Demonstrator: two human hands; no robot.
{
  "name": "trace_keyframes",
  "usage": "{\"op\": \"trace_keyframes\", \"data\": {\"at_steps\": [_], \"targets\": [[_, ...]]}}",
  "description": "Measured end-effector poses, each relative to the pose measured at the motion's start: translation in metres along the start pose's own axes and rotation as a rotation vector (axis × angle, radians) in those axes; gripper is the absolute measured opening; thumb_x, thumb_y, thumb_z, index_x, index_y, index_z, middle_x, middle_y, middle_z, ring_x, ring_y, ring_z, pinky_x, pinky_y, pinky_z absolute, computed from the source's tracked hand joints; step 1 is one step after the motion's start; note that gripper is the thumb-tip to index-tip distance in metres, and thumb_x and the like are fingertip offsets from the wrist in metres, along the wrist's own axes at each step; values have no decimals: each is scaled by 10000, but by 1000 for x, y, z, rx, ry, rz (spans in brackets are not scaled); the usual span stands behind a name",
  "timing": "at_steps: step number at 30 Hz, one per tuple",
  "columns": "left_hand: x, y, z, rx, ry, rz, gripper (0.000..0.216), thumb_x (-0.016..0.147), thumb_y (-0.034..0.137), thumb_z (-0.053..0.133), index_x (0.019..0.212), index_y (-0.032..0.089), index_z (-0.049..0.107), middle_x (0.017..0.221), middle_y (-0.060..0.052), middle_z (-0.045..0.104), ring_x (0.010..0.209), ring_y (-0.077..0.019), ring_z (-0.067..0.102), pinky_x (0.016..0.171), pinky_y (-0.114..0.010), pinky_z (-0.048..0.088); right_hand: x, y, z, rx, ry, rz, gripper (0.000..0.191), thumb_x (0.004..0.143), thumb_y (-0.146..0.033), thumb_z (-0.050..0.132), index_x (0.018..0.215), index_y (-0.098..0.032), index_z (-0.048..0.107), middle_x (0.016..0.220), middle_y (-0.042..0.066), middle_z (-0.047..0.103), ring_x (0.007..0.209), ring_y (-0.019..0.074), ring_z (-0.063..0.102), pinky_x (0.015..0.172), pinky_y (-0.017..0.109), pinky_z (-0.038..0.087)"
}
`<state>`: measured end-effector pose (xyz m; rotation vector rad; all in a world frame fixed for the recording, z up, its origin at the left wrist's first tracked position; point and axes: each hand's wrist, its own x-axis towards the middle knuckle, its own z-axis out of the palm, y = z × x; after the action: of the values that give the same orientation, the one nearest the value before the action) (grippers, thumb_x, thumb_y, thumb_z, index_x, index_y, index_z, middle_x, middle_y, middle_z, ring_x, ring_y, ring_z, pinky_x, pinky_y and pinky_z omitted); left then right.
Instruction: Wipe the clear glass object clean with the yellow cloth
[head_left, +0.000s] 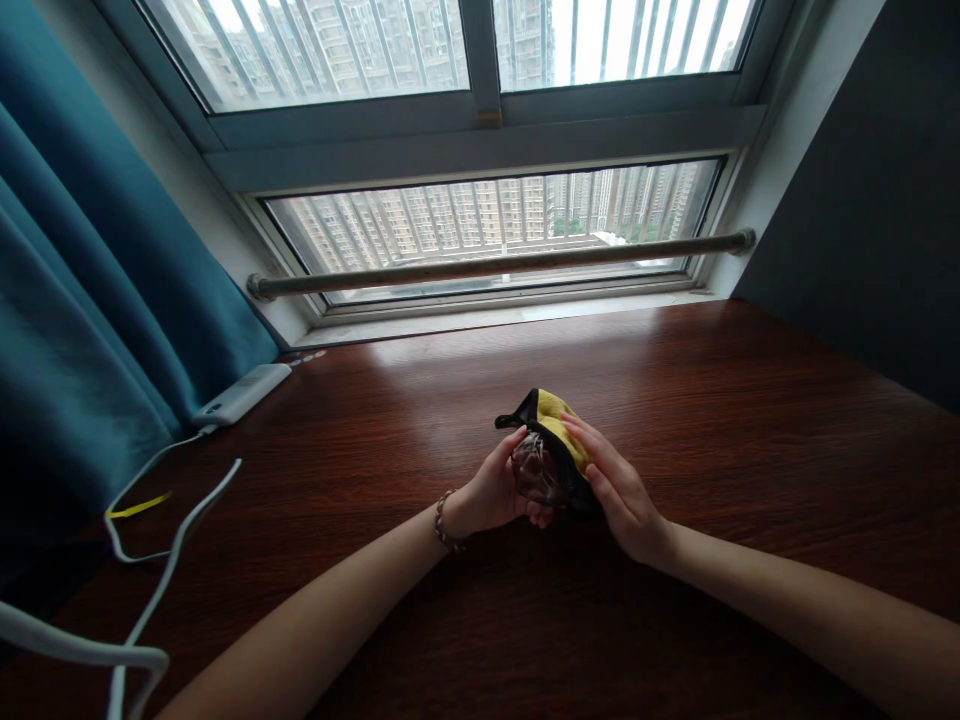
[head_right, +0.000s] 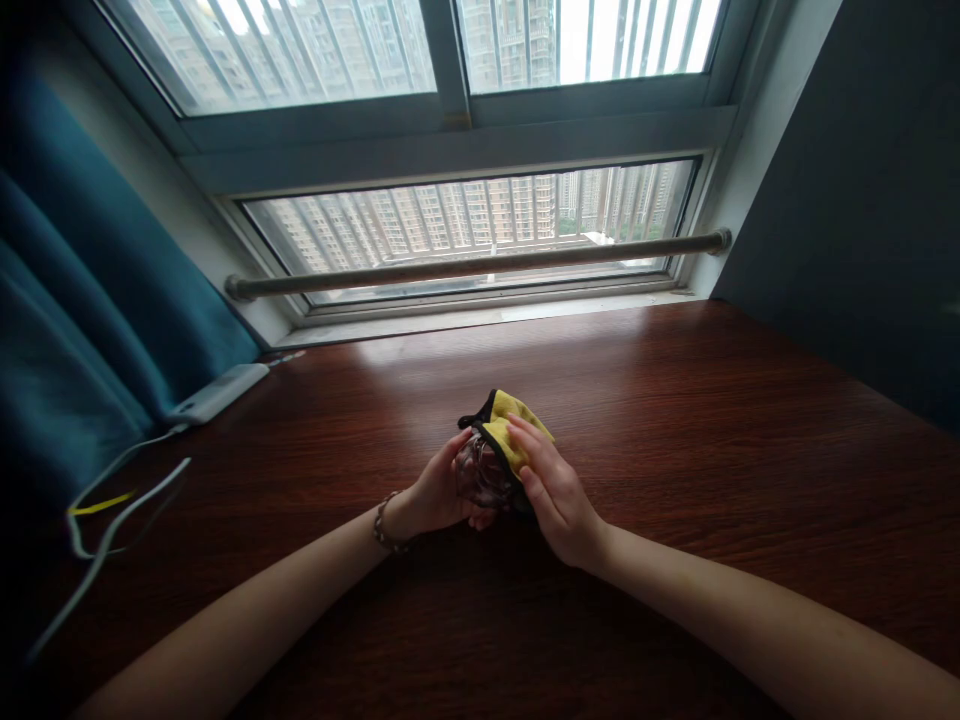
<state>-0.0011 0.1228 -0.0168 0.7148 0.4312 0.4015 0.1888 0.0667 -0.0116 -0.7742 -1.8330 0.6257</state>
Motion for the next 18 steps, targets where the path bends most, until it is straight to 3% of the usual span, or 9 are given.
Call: {"op": "trace_keyframes", "data": {"at_steps": [4, 9, 15, 18], "targets": [[1, 0, 3, -25, 9, -4, 597, 765, 662, 490, 788, 83, 636, 615, -82, 653, 496, -188, 615, 468, -272, 492, 1, -1, -3, -234, -191, -155, 499, 949, -228, 369, 1440, -192, 287, 1490, 102, 151, 1358, 284, 170, 1104, 472, 195], [1, 0, 5, -47, 35, 56, 577, 785, 639, 484, 929, 100, 633, 648, -81, 667, 506, -193, 611, 464, -280, 482, 4, -2, -3, -309, -193, -204, 509, 948, -204, 369, 1446, -178, 264, 1484, 107, 175, 1356, 288, 167, 1099, 495, 189], [2, 1, 5, -176, 173, 75, 570, 847, 617, 366, 838, 112, 631, 560, -54, 619, 423, -159, 547, 396, -246, 420, 4, -4, -3, -331, -216, -203, 494, 946, -174, 379, 1431, -194, 287, 1468, 74, 241, 1357, 262, 167, 1110, 496, 167], [3, 3, 3, -255, 241, 124, 544, 880, 569, 355, 998, 109, 621, 754, -69, 686, 555, -142, 605, 490, -238, 480, 3, -3, -1, -365, -208, -220, 464, 939, -146, 382, 1399, -188, 347, 1456, 72, 268, 1347, 256, 198, 1106, 496, 183]]}}
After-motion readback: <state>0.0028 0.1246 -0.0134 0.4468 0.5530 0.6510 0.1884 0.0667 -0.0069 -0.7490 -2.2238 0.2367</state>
